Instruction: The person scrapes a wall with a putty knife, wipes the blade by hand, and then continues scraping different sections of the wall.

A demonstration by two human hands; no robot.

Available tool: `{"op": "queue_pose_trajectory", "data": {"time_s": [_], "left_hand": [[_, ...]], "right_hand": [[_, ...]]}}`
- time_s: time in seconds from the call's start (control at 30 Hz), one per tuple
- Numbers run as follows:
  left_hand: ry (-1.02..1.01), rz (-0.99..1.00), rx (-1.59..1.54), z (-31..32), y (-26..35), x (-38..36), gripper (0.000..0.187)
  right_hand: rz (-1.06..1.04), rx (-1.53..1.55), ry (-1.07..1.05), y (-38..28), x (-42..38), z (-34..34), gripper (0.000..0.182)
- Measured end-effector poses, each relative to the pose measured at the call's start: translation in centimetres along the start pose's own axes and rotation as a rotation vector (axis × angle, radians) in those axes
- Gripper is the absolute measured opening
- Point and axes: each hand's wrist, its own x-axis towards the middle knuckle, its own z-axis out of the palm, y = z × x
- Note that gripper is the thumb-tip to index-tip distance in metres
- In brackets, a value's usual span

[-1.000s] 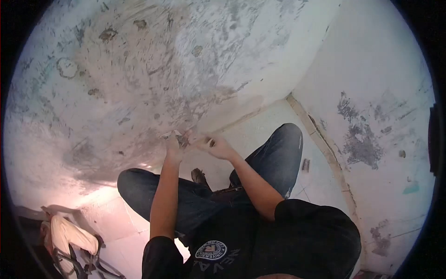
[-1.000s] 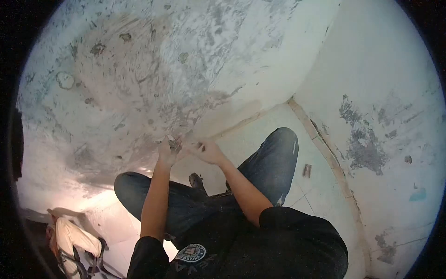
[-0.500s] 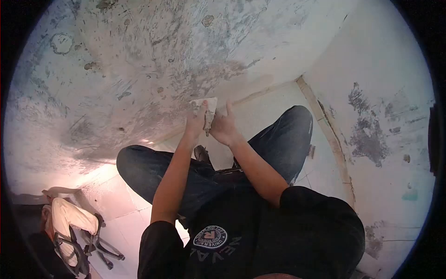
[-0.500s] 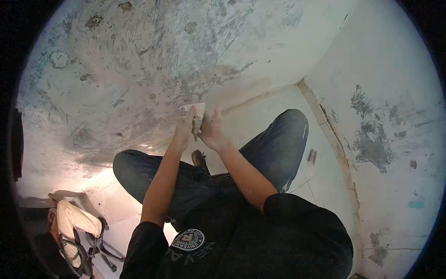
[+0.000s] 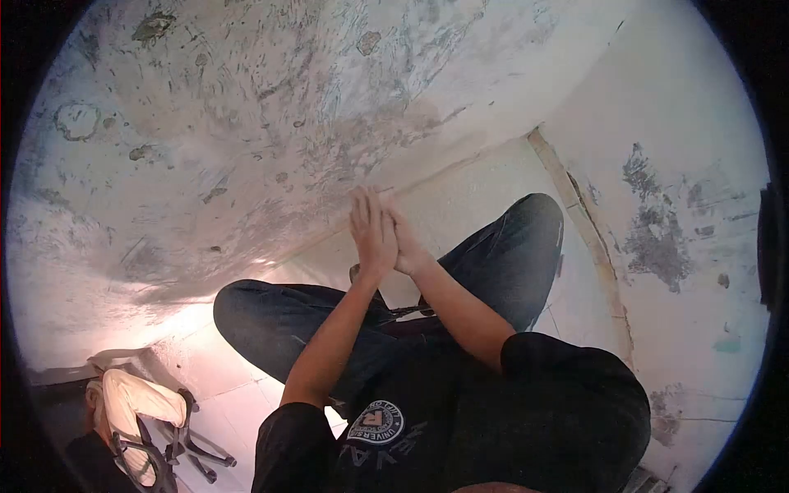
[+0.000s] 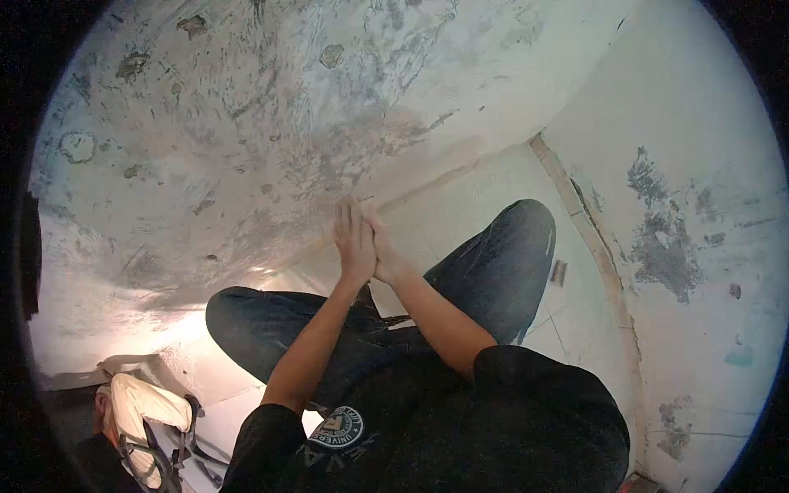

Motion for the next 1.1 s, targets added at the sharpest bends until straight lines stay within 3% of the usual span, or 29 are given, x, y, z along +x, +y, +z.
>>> {"op": "queue_pose_trajectory", "data": {"time_s": [0.03,0.17,0.27,0.3,0.33,0.4,0.47,0.53,0.6,0.63,0.73,0.77,0.83,0.87,0.93,1.0,1.03,1.1], "left_hand": [[-0.073,0.057,-0.012,0.2,0.7,-0.8,0.088],[-0.372,0.270,-0.055,-0.3,3.8,-3.9,0.087],[-0.536,0.333,-0.123,-1.9,5.4,-3.6,0.086],[-0.611,0.362,-0.176,-2.3,5.8,-3.0,0.086],[-0.611,0.353,-0.178,-2.7,6.0,-2.4,0.086],[-0.576,0.401,0.000,-3.4,5.6,-1.1,0.084],[-0.409,0.365,0.116,-2.9,3.8,-0.2,0.084],[-0.348,0.309,0.172,-2.9,2.6,1.0,0.083],[-0.157,0.170,0.116,-2.6,1.5,2.0,0.088],[-0.160,0.167,0.125,-2.6,1.2,1.9,0.088],[-0.212,0.173,0.133,-2.2,1.0,0.9,0.089],[-0.334,0.237,0.290,-1.7,1.6,-0.4,0.084],[-0.466,0.310,0.448,-1.4,2.5,-2.2,0.080],[-0.488,0.323,0.339,-1.4,3.4,-2.6,0.079],[-0.526,0.341,0.217,-1.9,5.1,-3.3,0.078],[-0.507,0.316,-0.086,-2.5,7.1,-3.7,0.069],[-0.520,0.323,-0.098,-3.0,7.6,-3.8,0.069],[-0.701,0.471,-0.069,-4.1,7.7,-3.1,0.057]], "right_hand": [[-0.055,0.158,-0.021,0.2,0.4,-0.8,0.055],[-0.115,0.129,-0.021,-2.7,-1.8,1.6,0.058],[-0.064,0.350,-0.118,-4.2,-0.5,-0.1,0.062],[-0.056,0.395,-0.252,-4.7,0.2,-0.7,0.061],[-0.047,0.439,-0.387,-5.0,0.5,-1.1,0.060],[0.015,0.483,-0.415,-5.4,0.2,-0.8,0.063],[0.080,0.527,-0.451,-5.5,-0.3,1.0,0.067],[-0.031,0.369,0.038,-5.2,-1.1,2.9,0.075],[-0.036,0.379,-0.003,-4.4,-1.4,3.1,0.074],[-0.048,0.385,-0.048,-4.0,-1.4,3.1,0.073],[0.086,0.386,0.018,-3.6,-1.1,0.8,0.083],[0.084,0.395,0.012,-3.3,-1.5,2.6,0.083],[-0.063,0.417,0.317,-2.7,-2.6,5.5,0.082],[-0.073,0.425,0.319,-2.9,-2.4,4.3,0.082],[-0.076,0.276,-0.134,-3.6,-1.9,0.5,0.071],[-0.100,0.330,-0.216,-4.1,-0.9,-0.8,0.072],[-0.111,0.382,-0.308,-4.2,-0.6,-1.0,0.073],[-0.124,0.401,-0.285,-4.5,-0.5,-1.0,0.074]]}}
